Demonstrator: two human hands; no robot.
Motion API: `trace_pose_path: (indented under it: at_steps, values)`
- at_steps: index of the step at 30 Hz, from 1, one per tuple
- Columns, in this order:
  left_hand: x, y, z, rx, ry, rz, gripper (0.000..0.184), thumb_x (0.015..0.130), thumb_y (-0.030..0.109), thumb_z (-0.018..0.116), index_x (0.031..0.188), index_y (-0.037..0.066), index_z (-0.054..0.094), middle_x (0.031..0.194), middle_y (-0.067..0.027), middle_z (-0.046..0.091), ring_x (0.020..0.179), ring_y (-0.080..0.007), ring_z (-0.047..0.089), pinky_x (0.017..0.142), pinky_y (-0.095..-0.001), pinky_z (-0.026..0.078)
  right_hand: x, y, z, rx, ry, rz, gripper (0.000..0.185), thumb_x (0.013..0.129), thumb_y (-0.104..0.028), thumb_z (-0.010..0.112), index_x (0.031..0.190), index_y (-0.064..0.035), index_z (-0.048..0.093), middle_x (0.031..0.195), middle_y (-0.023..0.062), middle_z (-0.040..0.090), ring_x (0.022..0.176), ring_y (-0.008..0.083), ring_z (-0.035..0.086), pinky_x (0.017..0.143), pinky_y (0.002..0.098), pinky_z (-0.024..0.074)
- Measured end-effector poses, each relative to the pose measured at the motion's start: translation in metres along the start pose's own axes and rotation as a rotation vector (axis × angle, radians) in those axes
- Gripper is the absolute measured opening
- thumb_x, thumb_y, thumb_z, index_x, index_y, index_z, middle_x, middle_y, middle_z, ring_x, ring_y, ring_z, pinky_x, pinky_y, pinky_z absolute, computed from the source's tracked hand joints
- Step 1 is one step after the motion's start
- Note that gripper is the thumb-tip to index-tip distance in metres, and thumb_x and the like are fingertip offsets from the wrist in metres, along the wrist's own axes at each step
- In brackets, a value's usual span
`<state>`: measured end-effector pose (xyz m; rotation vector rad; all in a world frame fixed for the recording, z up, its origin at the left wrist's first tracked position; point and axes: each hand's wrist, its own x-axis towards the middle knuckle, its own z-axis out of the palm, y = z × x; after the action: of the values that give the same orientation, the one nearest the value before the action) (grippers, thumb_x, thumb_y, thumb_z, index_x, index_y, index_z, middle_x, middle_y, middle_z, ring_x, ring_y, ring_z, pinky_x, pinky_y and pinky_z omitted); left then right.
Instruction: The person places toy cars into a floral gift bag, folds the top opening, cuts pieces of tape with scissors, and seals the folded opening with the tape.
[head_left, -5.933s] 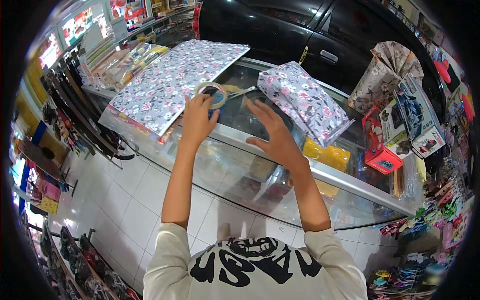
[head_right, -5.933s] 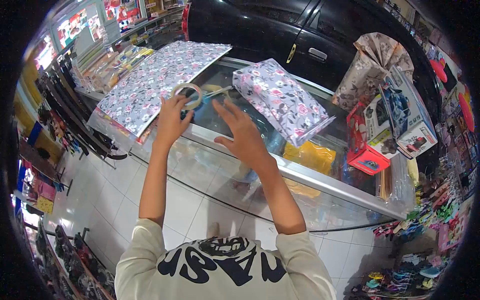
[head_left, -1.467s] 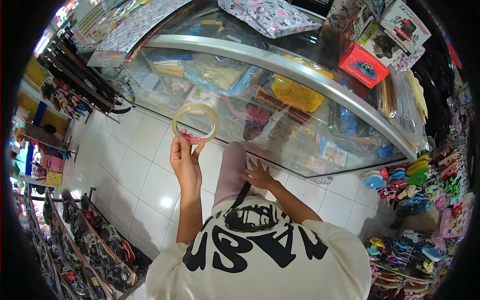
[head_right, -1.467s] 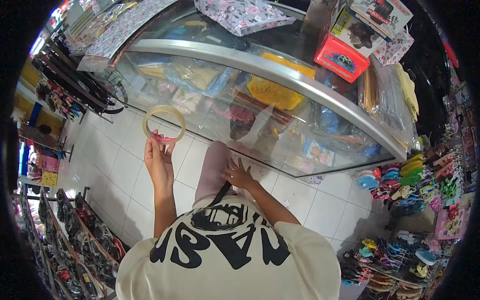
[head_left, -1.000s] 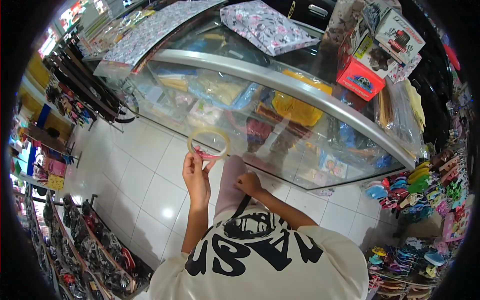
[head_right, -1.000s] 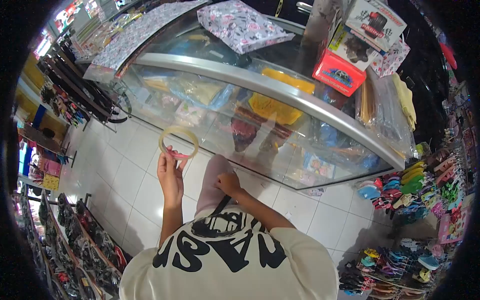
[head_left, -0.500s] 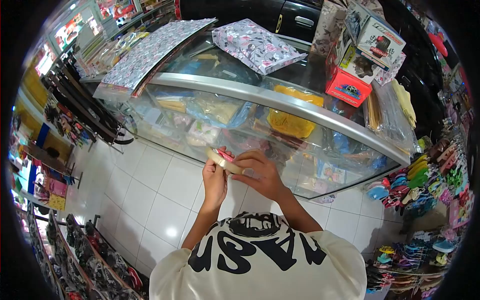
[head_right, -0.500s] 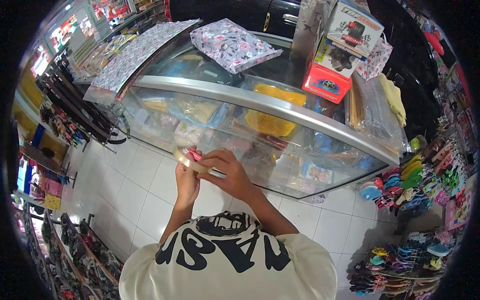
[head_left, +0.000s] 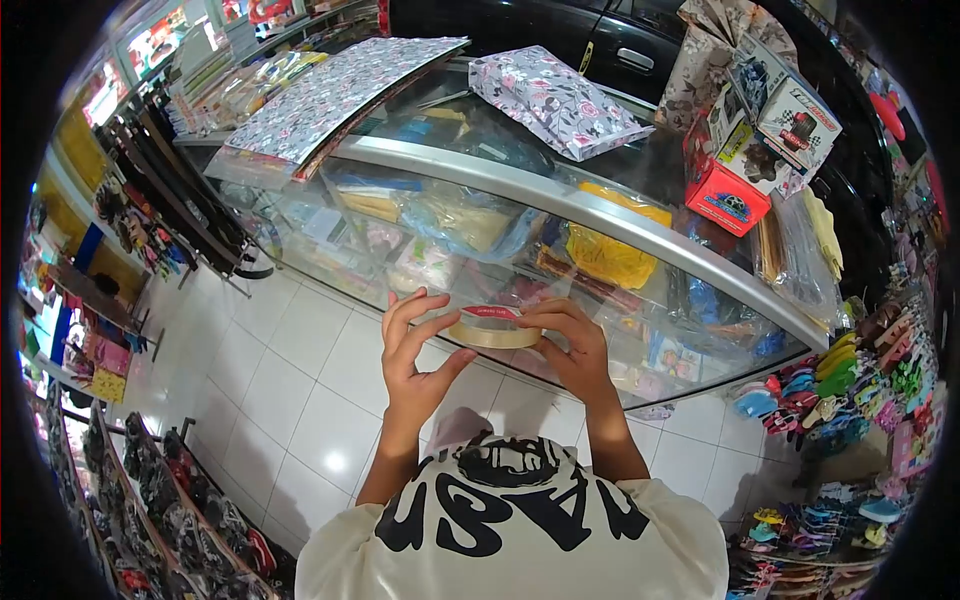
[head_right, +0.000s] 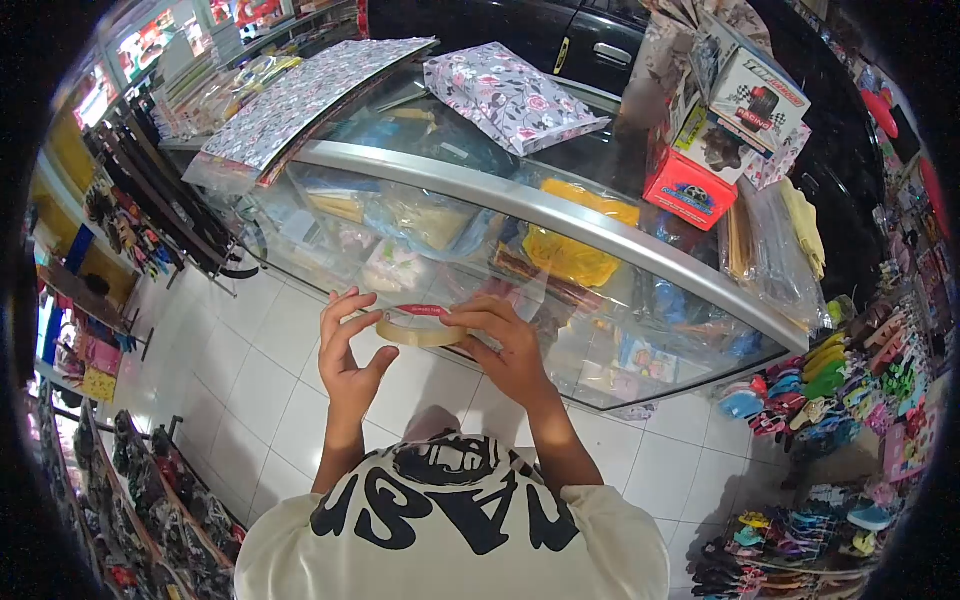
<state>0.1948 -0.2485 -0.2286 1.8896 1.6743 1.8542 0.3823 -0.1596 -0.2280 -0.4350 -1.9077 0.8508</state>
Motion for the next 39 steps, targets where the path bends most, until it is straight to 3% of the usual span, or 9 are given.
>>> trace_pose_path:
  at_steps: [10,16,20,24,25,28,29,35,39]
  values:
    - [0.037,-0.047,-0.055,-0.104,-0.075,0.035,0.028,0.066,0.012,0.078,0.091,0.010,0.065,0.093,-0.0054,0.062,0.101,-0.0265,0.055,0.107,-0.0504,0.023,0.029,-0.001,0.074,0.102,0.079,0.144,0.034,0.071,0.007,0.067,0.103,-0.0049,0.065,0.096,0.0081,0.063,0.090,0.0216,0.060,0.081,0.0298,0.0460]
    - [0.033,-0.094,-0.079,0.088,-0.307,0.010,0.032,0.070,0.012,0.075,0.099,0.011,0.062,0.098,-0.0045,0.061,0.102,-0.0230,0.054,0.108,-0.0513,0.020,0.035,-0.006,0.114,0.341,0.234,0.303,0.029,0.069,0.007,0.072,0.094,-0.0030,0.062,0.097,0.0071,0.061,0.092,0.0181,0.058,0.091,0.0352,0.0421]
    - [0.032,-0.093,-0.080,0.011,-0.398,-0.073,0.036,0.074,0.007,0.069,0.107,0.012,0.058,0.104,-0.0048,0.059,0.108,-0.0245,0.051,0.109,-0.0523,0.016,0.046,-0.018,0.119,-0.031,0.086,0.221,0.029,0.065,0.001,0.078,0.088,-0.0042,0.061,0.091,0.0056,0.064,0.086,0.0175,0.060,0.092,0.0363,0.0421]
    - [0.035,-0.094,-0.104,-0.316,-0.524,-0.035,0.043,0.072,0.004,0.065,0.113,0.012,0.057,0.109,-0.0084,0.059,0.109,-0.0270,0.052,0.106,-0.0474,0.027,0.047,-0.021,0.136,-0.126,0.059,0.109,0.032,0.064,-0.002,0.080,0.090,-0.0043,0.061,0.091,0.0067,0.065,0.085,0.0192,0.062,0.092,0.0371,0.0429]
    - [0.038,-0.093,-0.109,-0.281,-0.499,0.032,0.041,0.072,0.003,0.067,0.112,0.010,0.059,0.106,-0.0105,0.060,0.100,-0.0279,0.057,0.098,-0.0426,0.039,0.044,-0.021,0.142,-0.138,0.057,0.080,0.033,0.064,-0.002,0.080,0.091,-0.0043,0.061,0.092,0.0073,0.066,0.086,0.0197,0.062,0.091,0.0371,0.0432]
    - [0.032,-0.104,-0.120,-0.256,-0.521,-0.036,0.037,0.075,-0.002,0.067,0.111,0.003,0.059,0.107,-0.0133,0.062,0.096,-0.0227,0.061,0.084,-0.0377,0.051,0.036,-0.024,0.162,-0.074,0.179,0.186,0.037,0.063,-0.001,0.080,0.095,-0.0041,0.060,0.092,0.0081,0.066,0.091,0.0196,0.062,0.090,0.0379,0.0440]
    - [0.032,-0.104,-0.121,-0.355,-0.520,-0.103,0.030,0.080,-0.003,0.064,0.109,0.001,0.059,0.107,-0.0137,0.061,0.093,-0.0194,0.062,0.075,-0.0296,0.055,0.036,-0.026,0.164,0.015,0.183,0.235,0.038,0.063,0.000,0.079,0.096,-0.0036,0.060,0.092,0.0084,0.066,0.091,0.0200,0.062,0.090,0.0379,0.0442]
    - [0.017,-0.117,-0.134,-0.581,-0.478,-0.245,0.027,0.082,-0.005,0.060,0.109,0.001,0.059,0.109,-0.0139,0.059,0.099,-0.0225,0.061,0.084,-0.0298,0.053,0.020,-0.018,0.165,0.260,0.164,0.219,0.034,0.065,-0.002,0.079,0.095,-0.0048,0.063,0.094,0.0054,0.064,0.091,0.0178,0.060,0.082,0.0319,0.0465]
    - [0.019,-0.120,-0.128,-0.391,-0.416,-0.028,0.030,0.079,-0.005,0.064,0.108,0.003,0.060,0.109,-0.0145,0.059,0.099,-0.0246,0.060,0.084,-0.0318,0.051,0.020,-0.019,0.160,0.135,0.175,0.193,0.027,0.066,-0.002,0.078,0.090,-0.0046,0.065,0.091,0.0062,0.065,0.089,0.0178,0.060,0.080,0.0311,0.0460]
